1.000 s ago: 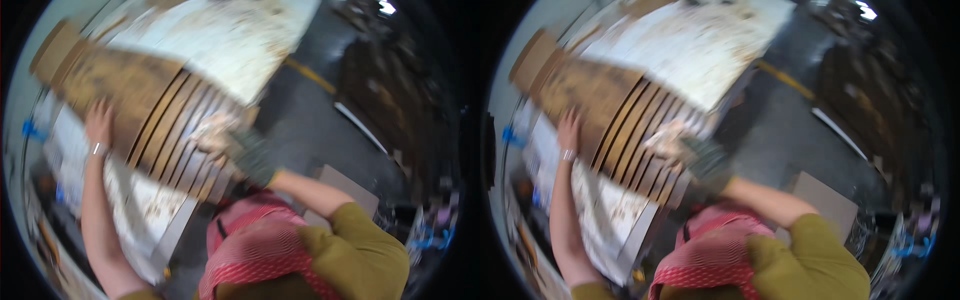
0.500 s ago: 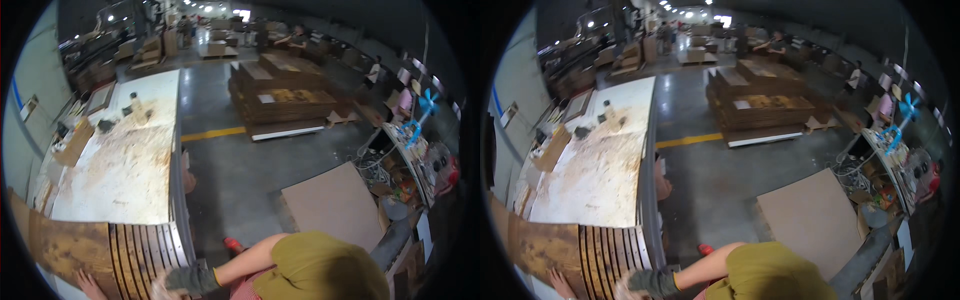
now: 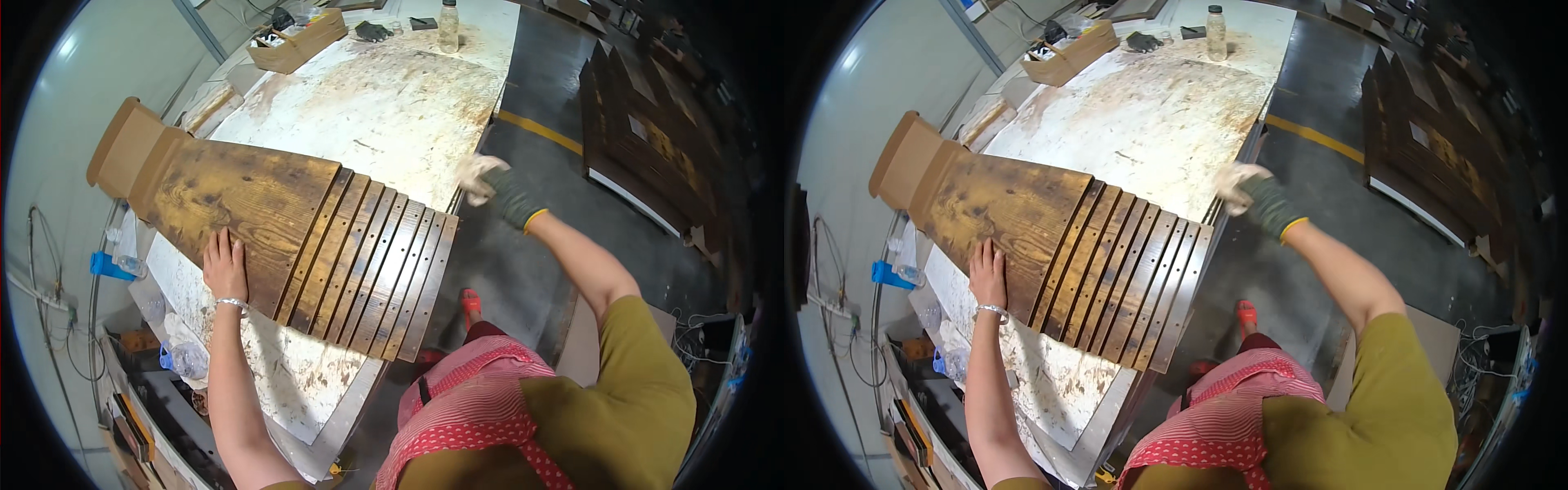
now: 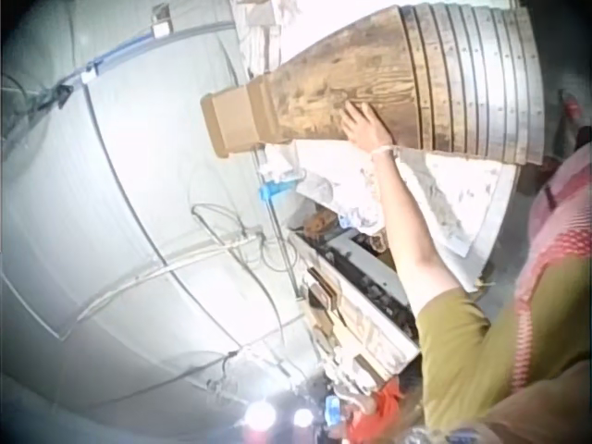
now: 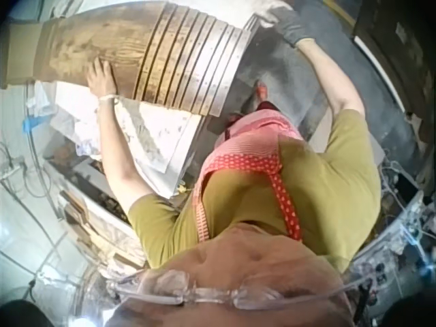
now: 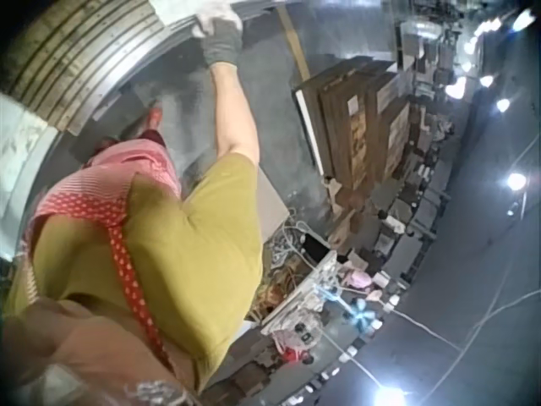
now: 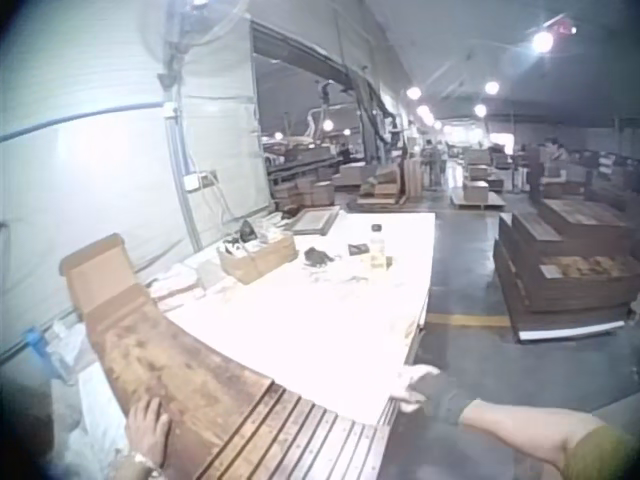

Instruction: The person spreads out wooden panels on a table, rubs their edges and surfaces with a sanding block, wipes the panels down with a cloth, and stacks them together.

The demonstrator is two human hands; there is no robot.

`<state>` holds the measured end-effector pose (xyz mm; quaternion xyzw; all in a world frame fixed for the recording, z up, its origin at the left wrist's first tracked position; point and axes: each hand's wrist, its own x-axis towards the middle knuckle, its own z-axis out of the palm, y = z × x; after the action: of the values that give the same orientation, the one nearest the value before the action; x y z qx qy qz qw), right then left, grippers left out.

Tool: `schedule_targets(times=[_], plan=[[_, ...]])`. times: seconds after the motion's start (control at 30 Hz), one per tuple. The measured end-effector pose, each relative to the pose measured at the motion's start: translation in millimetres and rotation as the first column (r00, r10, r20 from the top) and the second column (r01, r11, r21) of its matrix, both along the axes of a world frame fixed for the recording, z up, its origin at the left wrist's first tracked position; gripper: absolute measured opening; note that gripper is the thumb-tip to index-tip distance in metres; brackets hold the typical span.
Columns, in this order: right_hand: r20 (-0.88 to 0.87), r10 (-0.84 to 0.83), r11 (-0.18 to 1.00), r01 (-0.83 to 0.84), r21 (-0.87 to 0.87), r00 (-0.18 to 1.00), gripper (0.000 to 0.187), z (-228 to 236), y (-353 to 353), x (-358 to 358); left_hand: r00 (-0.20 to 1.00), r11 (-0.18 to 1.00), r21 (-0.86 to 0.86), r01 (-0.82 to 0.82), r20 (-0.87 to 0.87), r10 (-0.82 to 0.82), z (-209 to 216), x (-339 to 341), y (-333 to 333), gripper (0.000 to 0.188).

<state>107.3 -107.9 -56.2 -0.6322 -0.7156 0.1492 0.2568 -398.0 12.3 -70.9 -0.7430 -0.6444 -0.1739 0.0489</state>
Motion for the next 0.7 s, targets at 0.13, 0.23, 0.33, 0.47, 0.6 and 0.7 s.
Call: schedule_targets(times=[0.13,0.23,0.33,0.47,0.6,0.7], plan=[[0.499,0.150,0.795,-0.404,0.453,0.854,0.024,-3.9,-6.1,-20.8,0.999,0.997,-0.069,-0.031,0.015,0.032,5.7,2.8,-3.0,0.051],[0.509,0.555,0.747,-0.663,0.044,0.658,0.027,21.7,-28.9,-114.9,0.997,0.993,-0.096,-0.076,-0.002,0.076,2.0,-7.9,-6.5,0.052],[0.165,0.360,0.895,-0.390,0.219,0.918,0.030,-70.2,-8.6,-52.5,0.999,0.994,-0.097,-0.048,0.010,0.050,7.1,10.2,2.8,0.052],[0.558,0.235,0.881,-0.417,0.223,0.796,0.034,-9.2,32.3,2.4,0.998,0.993,-0.099,-0.070,0.002,0.070,11.0,13.2,5.4,0.052],[0.344,0.527,0.816,-0.575,0.051,0.778,0.038,-13.0,11.2,-44.8,0.997,0.992,-0.105,-0.071,-0.031,0.068,12.3,7.1,-1.9,0.051],[0.397,0.747,0.554,-0.830,0.071,0.533,0.044,-21.9,31.2,-27.8,0.998,0.996,-0.070,-0.059,-0.044,0.056,9.1,-2.9,4.1,0.051]])
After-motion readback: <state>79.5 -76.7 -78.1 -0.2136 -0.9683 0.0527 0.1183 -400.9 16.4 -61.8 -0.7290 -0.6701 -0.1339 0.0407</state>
